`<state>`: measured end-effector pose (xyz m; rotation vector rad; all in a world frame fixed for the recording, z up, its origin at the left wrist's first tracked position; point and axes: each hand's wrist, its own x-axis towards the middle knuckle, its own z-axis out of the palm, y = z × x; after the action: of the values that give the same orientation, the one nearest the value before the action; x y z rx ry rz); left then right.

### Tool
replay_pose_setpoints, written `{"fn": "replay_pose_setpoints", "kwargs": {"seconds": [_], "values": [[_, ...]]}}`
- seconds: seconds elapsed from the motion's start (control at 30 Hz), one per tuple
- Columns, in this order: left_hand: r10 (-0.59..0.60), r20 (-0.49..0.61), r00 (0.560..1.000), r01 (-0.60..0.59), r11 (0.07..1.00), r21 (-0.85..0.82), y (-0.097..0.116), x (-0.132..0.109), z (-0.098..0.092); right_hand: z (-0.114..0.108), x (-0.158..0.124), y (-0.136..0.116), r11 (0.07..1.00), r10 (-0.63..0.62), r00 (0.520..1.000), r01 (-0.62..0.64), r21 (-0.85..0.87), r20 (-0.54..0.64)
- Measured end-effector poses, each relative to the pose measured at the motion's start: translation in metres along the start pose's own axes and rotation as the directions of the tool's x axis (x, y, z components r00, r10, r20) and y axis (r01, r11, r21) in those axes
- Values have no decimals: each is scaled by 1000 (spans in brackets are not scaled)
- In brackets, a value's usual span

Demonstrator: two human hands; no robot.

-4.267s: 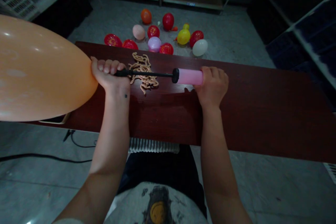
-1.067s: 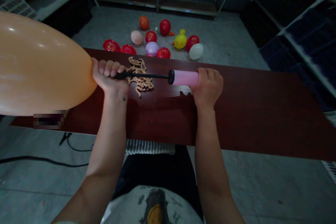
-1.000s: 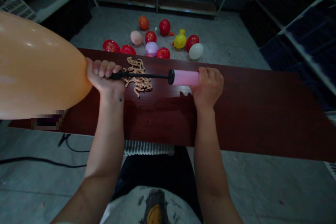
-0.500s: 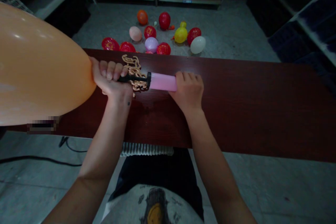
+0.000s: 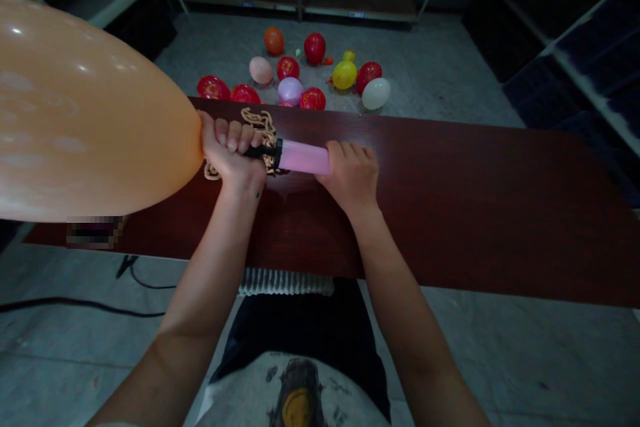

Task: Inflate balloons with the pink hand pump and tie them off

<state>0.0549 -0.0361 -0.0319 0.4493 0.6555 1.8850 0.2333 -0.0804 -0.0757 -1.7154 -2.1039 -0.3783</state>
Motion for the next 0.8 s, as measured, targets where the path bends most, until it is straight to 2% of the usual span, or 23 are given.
{"fn": "replay_pose_setpoints", "kwargs": {"seconds": [0.07,0.2,0.4,0.5,0.63,0.73,0.8], "values": [[4,-4,1000,-4,998,-55,3,1,-1,1,1,1,1000,4,1000,-5,-11,-13],[-15,-81,997,-1,980,-200,14,2,1,2,2,9,998,35,999,-37,-53,-38],[-36,-110,993,5,963,-269,31,6,-2,1,-4,37,983,122,989,-132,-131,-84],[-27,-111,993,-4,963,-268,37,6,-3,-1,-7,52,972,179,977,-194,-135,-112],[-1,-110,994,-28,965,-261,41,8,-8,-1,-8,64,969,199,970,-216,-119,-140],[41,-92,995,-52,991,-124,42,11,-16,0,-7,62,973,184,973,-200,-113,-138],[63,-76,995,-66,997,-33,42,14,-20,1,-7,57,978,163,982,-174,-114,-95]]}}
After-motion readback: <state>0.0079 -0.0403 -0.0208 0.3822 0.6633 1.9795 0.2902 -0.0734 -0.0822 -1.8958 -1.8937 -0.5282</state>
